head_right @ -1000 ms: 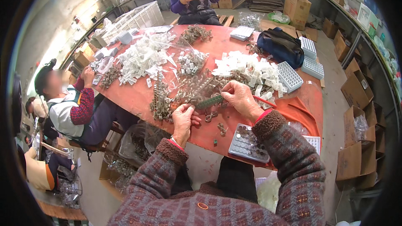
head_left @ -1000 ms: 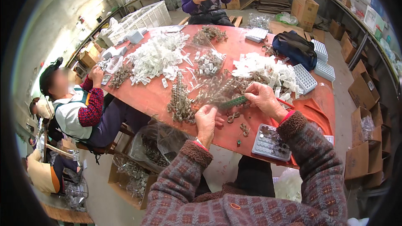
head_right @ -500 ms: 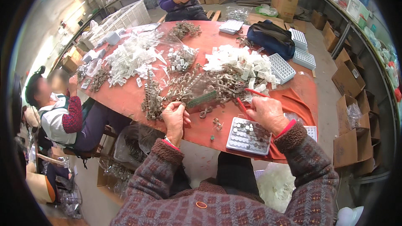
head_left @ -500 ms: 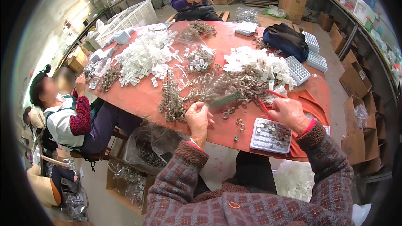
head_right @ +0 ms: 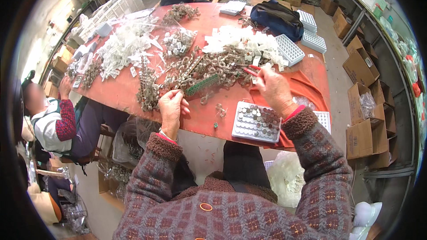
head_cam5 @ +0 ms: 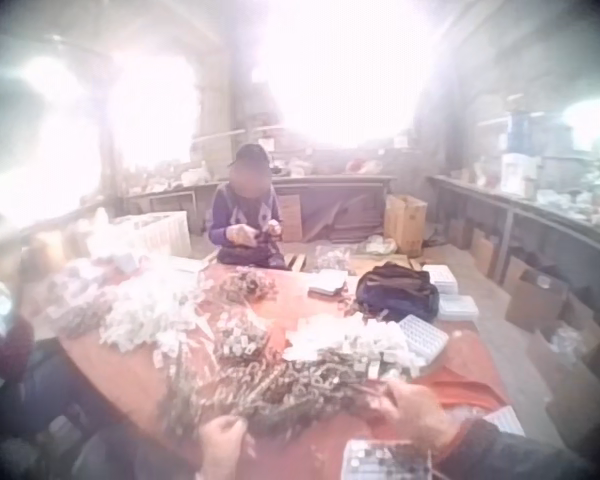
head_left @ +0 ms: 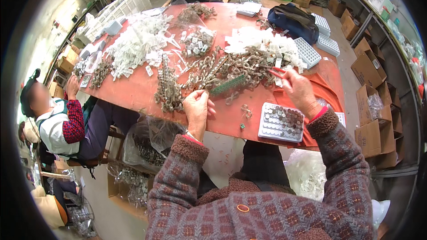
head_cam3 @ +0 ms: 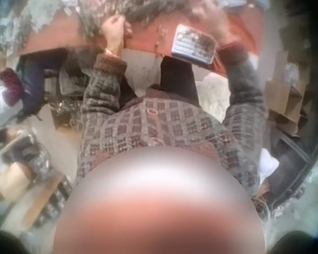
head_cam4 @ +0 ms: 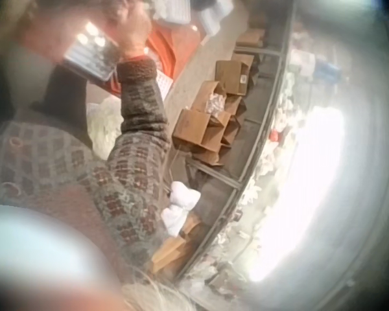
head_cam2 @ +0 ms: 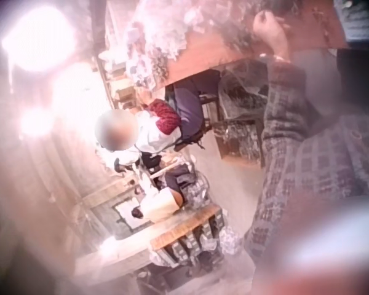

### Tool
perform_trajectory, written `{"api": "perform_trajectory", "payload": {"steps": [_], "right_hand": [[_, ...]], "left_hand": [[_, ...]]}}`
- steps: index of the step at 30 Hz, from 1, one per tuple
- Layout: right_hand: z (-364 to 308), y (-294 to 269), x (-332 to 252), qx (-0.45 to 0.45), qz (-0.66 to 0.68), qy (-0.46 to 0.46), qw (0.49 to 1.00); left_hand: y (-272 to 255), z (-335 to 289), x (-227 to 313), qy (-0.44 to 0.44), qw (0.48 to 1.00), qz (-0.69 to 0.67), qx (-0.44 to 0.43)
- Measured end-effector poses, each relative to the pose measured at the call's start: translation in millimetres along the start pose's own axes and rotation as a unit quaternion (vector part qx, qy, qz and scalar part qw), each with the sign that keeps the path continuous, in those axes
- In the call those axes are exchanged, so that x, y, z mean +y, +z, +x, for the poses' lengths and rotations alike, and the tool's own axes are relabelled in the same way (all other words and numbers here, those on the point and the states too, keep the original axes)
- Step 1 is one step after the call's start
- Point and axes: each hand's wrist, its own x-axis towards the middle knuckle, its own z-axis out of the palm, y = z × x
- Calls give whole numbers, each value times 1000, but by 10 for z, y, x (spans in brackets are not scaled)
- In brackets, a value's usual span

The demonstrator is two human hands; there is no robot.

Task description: The person uses red-handled pliers to cut and remove small components from green circuit boards. They repeatedly pick up boards, cut off parts, and place the boards back on the table among other components.

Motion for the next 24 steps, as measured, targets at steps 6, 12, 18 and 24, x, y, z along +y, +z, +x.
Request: {"api": "perform_trajectory", "payload": {"steps": [6,12,18,24], "right_hand": [[-150,-400,-325,115,76,-17,990],[-677,-359,-840,6,324,22,946],[-1124,409,-1097,-131,537,121,824],[-1293,795,-1171,-250,662,175,684]], "left_hand": [[-71,-72,-6,-13,1000,-6,-18],[34,-445,183,166,981,50,-90],[22,-928,266,61,967,-35,-244],[-9,-1030,210,-9,973,-101,-208]]}}
